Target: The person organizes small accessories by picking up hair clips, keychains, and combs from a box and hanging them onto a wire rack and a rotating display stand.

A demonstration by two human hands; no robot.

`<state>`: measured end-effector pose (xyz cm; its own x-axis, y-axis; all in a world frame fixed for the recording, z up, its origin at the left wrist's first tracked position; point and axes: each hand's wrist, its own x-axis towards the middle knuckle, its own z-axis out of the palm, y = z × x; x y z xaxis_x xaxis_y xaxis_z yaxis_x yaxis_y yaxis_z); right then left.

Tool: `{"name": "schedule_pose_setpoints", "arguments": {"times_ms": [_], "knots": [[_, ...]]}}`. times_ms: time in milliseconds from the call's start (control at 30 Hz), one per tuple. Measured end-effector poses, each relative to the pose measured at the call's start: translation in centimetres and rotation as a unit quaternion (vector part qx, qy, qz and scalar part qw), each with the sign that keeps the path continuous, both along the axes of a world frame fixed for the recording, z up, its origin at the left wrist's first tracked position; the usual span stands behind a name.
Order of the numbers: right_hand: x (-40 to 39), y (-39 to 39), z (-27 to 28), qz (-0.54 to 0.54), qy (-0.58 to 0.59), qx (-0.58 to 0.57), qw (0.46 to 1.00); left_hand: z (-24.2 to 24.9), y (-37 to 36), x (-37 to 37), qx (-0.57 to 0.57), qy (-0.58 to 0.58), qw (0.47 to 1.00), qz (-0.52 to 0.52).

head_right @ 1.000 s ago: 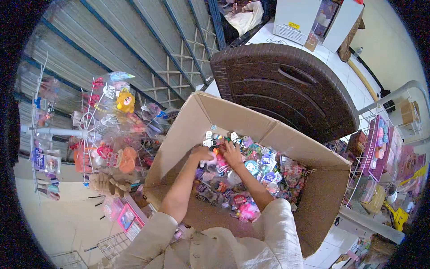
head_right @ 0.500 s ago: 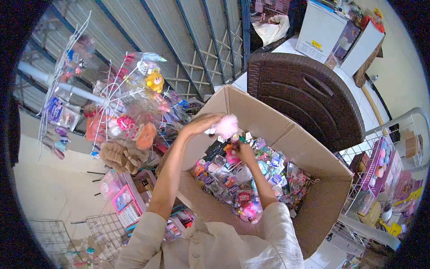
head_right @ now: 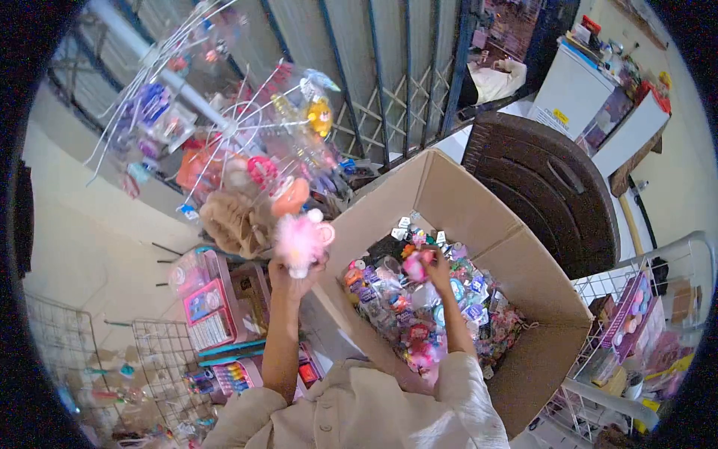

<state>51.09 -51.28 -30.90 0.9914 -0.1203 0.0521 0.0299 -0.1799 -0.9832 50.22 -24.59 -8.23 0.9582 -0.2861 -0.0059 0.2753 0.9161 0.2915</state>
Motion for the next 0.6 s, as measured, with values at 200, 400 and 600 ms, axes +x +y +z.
{"name": "schedule_pose_setpoints", "arguments": {"times_ms": [200, 400, 600], "knots": [[-1.4, 0.8, 12.5, -0.031, 0.057, 0.409, 0.910, -3.0, 4.7, -4.7, -0.075, -0.011, 0.997, -0.010], [-2.3, 8.6, 24.8, 0.256, -0.047, 0.287, 0.922, -2.8, 10.4, -11.9, -0.023, -0.021, 0.993, 0.111], [-7.8, 23.7, 33.1, 0.728, -0.208, -0.052, 0.651, -2.9, 16.0, -23.1, -0.122, -0.031, 0.978, 0.168]]}}
